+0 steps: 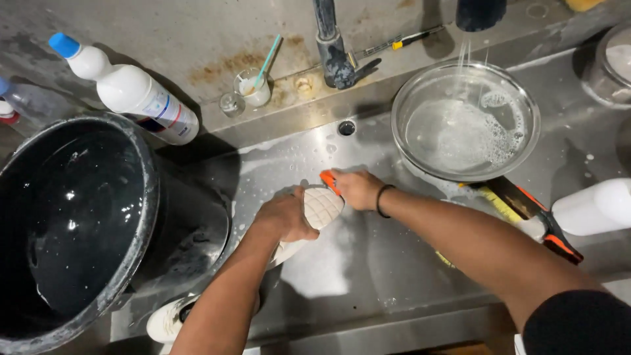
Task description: The person is cleaning the soles of white sneakers using a brush, sponge, and cleaning solution in a stainless steel sink.
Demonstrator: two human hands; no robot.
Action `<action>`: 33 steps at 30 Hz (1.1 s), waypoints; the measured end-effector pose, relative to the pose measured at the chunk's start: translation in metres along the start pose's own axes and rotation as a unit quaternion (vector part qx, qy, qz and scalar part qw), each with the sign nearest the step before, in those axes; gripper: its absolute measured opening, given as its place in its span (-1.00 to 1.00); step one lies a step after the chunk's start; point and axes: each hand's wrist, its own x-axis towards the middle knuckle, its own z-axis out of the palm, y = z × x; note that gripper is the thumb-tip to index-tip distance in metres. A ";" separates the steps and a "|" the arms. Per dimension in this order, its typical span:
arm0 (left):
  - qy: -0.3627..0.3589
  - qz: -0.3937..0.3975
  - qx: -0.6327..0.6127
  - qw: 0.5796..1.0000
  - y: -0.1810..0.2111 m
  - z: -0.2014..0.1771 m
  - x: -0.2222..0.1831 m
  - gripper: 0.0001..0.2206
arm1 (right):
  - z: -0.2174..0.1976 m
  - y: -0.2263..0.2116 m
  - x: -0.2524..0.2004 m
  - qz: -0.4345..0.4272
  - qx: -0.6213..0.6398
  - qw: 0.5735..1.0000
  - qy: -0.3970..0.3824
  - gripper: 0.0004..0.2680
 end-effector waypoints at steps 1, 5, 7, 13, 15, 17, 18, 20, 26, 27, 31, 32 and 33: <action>-0.002 -0.003 -0.002 1.000 0.000 0.000 -0.002 -0.01 | 0.002 0.002 -0.003 -0.018 0.038 0.999 0.014 -0.61; -0.010 0.000 -0.021 1.000 -0.001 -0.002 -0.001 -0.02 | -0.073 -0.057 -0.053 0.146 0.001 0.978 -0.150 -0.74; -0.003 -0.003 -0.011 1.000 0.001 -0.008 0.001 -0.02 | -0.045 -0.026 -0.020 0.125 0.063 0.980 -0.139 -0.69; -0.012 -0.003 0.006 1.000 0.001 -0.002 0.004 -0.01 | -0.046 -0.059 -0.017 0.182 -0.014 0.975 -0.125 -0.63; -0.010 -0.002 0.005 1.000 -0.002 -0.003 0.006 0.02 | -0.072 -0.082 -0.027 0.186 -0.052 0.960 -0.200 -0.62; -0.018 0.000 0.020 1.000 -0.003 0.001 0.007 0.03 | -0.083 -0.099 -0.031 0.205 -0.086 0.947 -0.233 -0.59; -0.022 -0.001 0.020 1.000 -0.001 0.001 0.004 0.03 | -0.058 -0.078 -0.018 0.207 -0.084 0.946 -0.236 -0.59; -0.006 -0.011 0.012 1.000 0.003 -0.004 -0.001 -0.01 | -0.010 -0.038 0.011 0.182 -0.033 0.978 -0.095 -0.59; -0.012 -0.008 0.010 1.000 0.001 0.001 -0.001 -0.01 | -0.093 -0.135 -0.043 0.192 -0.124 0.938 -0.260 -0.58; -0.010 -0.007 0.009 1.000 0.001 0.004 0.003 -0.01 | -0.089 -0.139 -0.028 0.192 -0.126 0.938 -0.260 -0.58; 0.004 -0.020 0.004 1.000 -0.001 0.007 0.003 0.02 | -0.078 -0.157 -0.005 0.221 -0.120 0.936 -0.245 -0.55; 0.008 -0.023 -0.014 1.000 0.000 0.007 0.000 0.01 | -0.078 -0.161 -0.009 0.248 -0.098 0.932 -0.245 -0.53; 0.008 -0.022 -0.014 1.000 0.002 0.009 0.000 0.01 | -0.083 -0.162 -0.025 0.248 -0.098 0.932 -0.245 -0.53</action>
